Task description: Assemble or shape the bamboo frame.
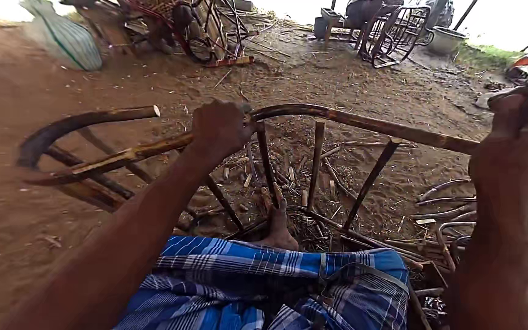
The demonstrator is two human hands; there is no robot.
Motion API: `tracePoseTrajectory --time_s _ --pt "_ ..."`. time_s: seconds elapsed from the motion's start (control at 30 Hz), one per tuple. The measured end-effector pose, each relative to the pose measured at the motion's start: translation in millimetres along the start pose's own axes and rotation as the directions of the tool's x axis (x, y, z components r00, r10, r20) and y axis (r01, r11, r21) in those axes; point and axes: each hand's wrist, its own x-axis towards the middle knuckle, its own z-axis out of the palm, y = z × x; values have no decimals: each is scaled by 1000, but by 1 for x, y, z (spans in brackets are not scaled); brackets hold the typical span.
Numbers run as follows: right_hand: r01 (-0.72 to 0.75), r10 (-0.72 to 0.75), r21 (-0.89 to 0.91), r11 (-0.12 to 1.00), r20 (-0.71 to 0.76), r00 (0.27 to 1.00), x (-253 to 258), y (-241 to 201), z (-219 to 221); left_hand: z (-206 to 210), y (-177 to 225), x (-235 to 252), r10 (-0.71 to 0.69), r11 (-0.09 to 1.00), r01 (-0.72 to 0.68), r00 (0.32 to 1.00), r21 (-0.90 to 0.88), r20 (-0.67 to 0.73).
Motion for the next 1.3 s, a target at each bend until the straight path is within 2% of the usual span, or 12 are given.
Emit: tracePoseTrajectory --time_s 0.03,0.1,0.2,0.4,0.57,0.7,0.8,0.93,1.07,1.17,1.2,1.3 --pt "-124 135 -131 984 78 988 11 12 12 1 2 0 6 1000 -6 1000 6 -8" --pt "-241 306 -327 914 166 937 14 18 30 1 7 -2 1 1000 -1 1000 13 1" --pt "-229 316 -426 875 147 937 -17 -3 25 -3 -1 2 -18 998 20 999 -60 29" --pt "-236 321 -396 887 163 933 -30 -10 14 -1 -14 5 79 989 -74 996 -130 34" --pt "-222 314 -414 883 168 934 -23 -36 26 -5 -46 4 159 977 -156 987 -145 9" --pt "-276 352 -353 894 171 920 -52 -9 62 -10 -25 -18 40 998 -38 999 -56 33" --pt "-300 376 -343 890 178 910 -51 7 42 -3 -5 -32 66 995 -70 996 -66 -64" --pt "-265 332 -304 915 196 923 -47 4 30 1 -7 -37 64 994 -73 992 -83 -110" --pt "-289 301 -87 953 175 938 -46 5 20 1 -4 -45 33 997 -41 991 -65 -128" --pt "-214 205 248 945 64 977 -55 12 18 4 -1 -51 28 998 -35 989 -44 -147" --pt "-150 149 414 898 34 988 -56 3 18 5 0 -52 35 998 -44 987 -50 -158" --pt "-8 -70 800 600 62 996 -56 -57 16 6 2 -53 18 998 -29 983 -57 -182"
